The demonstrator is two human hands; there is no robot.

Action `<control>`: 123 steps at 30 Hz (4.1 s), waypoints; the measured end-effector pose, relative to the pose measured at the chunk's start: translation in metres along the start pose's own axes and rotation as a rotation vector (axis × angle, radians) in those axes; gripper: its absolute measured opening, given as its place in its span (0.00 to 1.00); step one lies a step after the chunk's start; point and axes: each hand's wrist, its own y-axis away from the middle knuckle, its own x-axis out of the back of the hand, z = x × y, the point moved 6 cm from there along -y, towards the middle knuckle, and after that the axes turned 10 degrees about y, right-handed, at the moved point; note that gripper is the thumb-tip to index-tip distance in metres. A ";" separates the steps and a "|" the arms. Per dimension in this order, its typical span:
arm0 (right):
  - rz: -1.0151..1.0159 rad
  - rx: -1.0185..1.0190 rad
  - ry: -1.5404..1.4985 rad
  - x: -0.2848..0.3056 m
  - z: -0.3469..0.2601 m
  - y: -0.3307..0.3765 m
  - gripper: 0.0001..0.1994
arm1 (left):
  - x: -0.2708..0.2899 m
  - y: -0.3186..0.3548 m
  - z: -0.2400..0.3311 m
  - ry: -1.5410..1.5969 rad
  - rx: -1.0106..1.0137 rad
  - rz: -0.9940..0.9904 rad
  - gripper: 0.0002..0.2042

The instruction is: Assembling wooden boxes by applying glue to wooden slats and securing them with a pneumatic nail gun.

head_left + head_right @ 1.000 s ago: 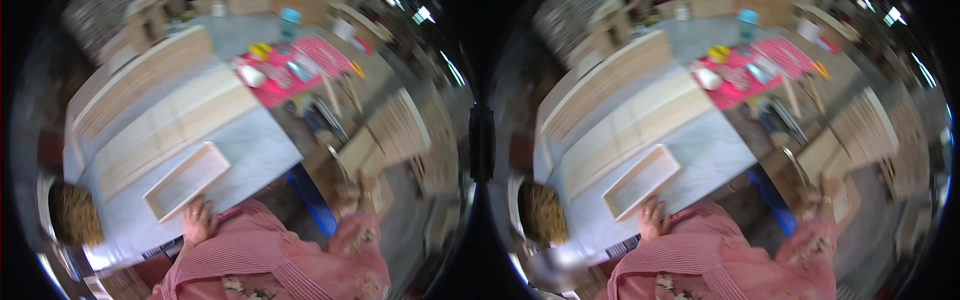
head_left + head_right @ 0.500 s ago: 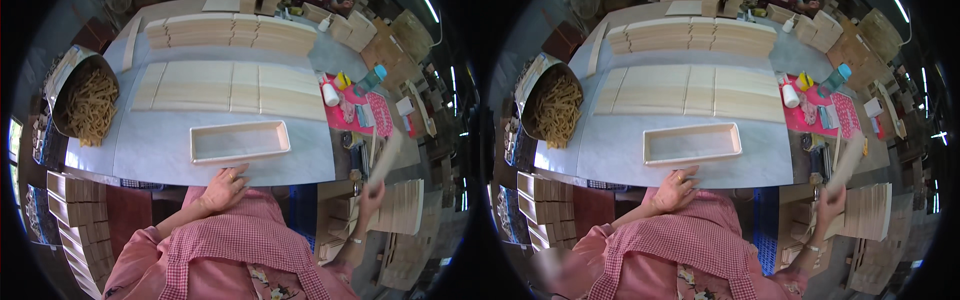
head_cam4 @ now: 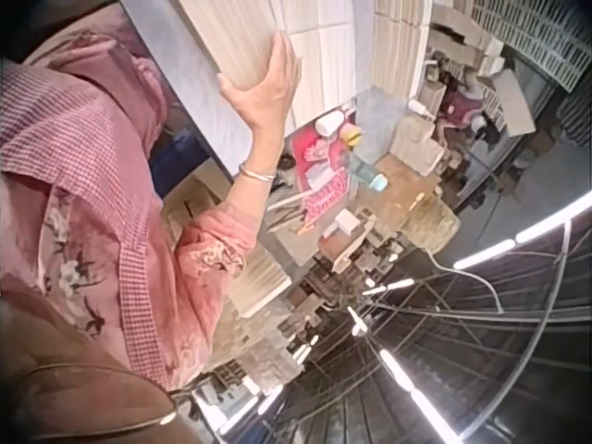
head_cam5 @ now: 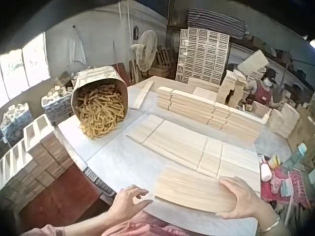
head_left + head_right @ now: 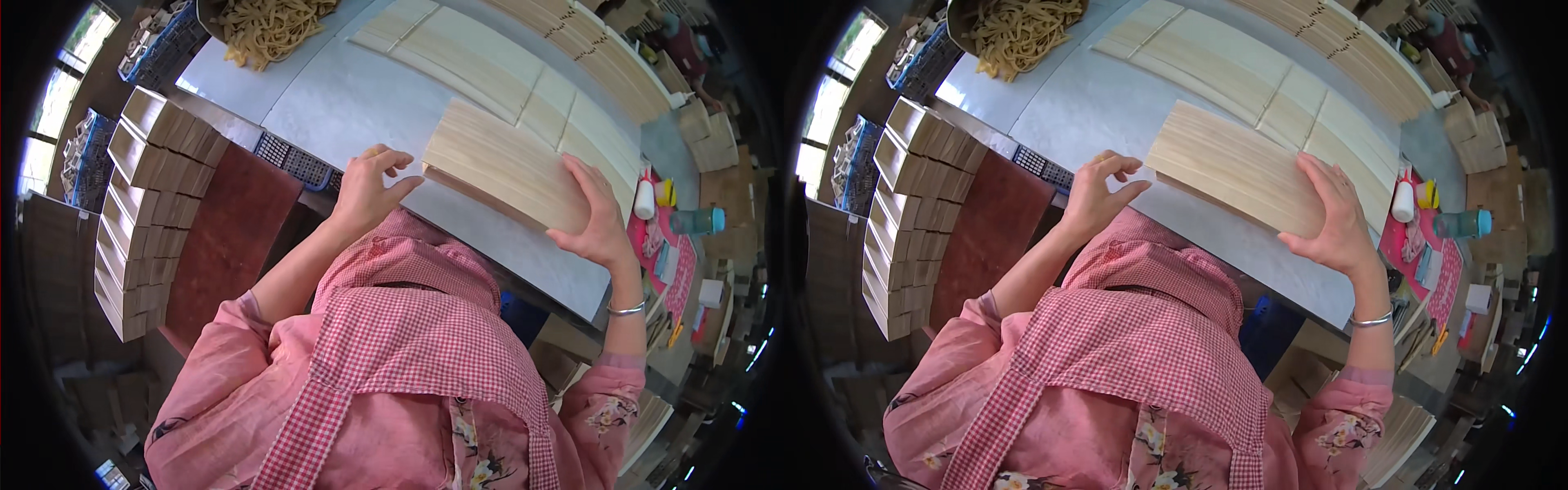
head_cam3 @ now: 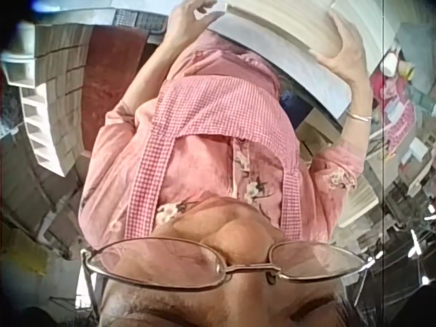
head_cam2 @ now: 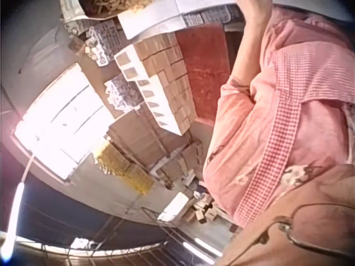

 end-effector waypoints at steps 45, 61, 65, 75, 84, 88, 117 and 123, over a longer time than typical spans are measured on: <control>0.310 -0.203 0.156 -0.031 0.063 0.058 0.26 | -0.026 -0.014 0.026 -0.309 -0.243 -0.045 0.07; 0.479 -0.473 0.056 -0.056 0.046 0.114 0.03 | -0.027 -0.016 0.027 -0.320 -0.144 -0.085 0.06; 0.495 -0.421 0.073 -0.055 0.051 0.112 0.04 | -0.027 -0.016 0.025 -0.377 -0.182 -0.085 0.05; 0.551 -0.477 -0.140 -0.063 0.078 0.132 0.08 | -0.030 -0.020 0.034 -0.328 -0.219 -0.204 0.08; 0.516 -0.996 0.357 -0.014 0.313 0.179 0.16 | 0.025 -0.026 0.018 -0.308 -0.015 -0.065 0.15; 0.130 -1.118 0.517 -0.037 0.400 0.206 0.14 | -0.004 -0.041 0.065 -0.413 -0.224 -0.120 0.17; 0.757 -0.690 -0.050 -0.066 0.081 0.060 0.05 | -0.238 -0.057 0.125 -0.259 -0.640 -0.700 0.20; 0.761 -0.725 -0.097 -0.075 0.082 0.062 0.06 | -0.240 -0.055 0.127 -0.274 -0.619 -0.699 0.19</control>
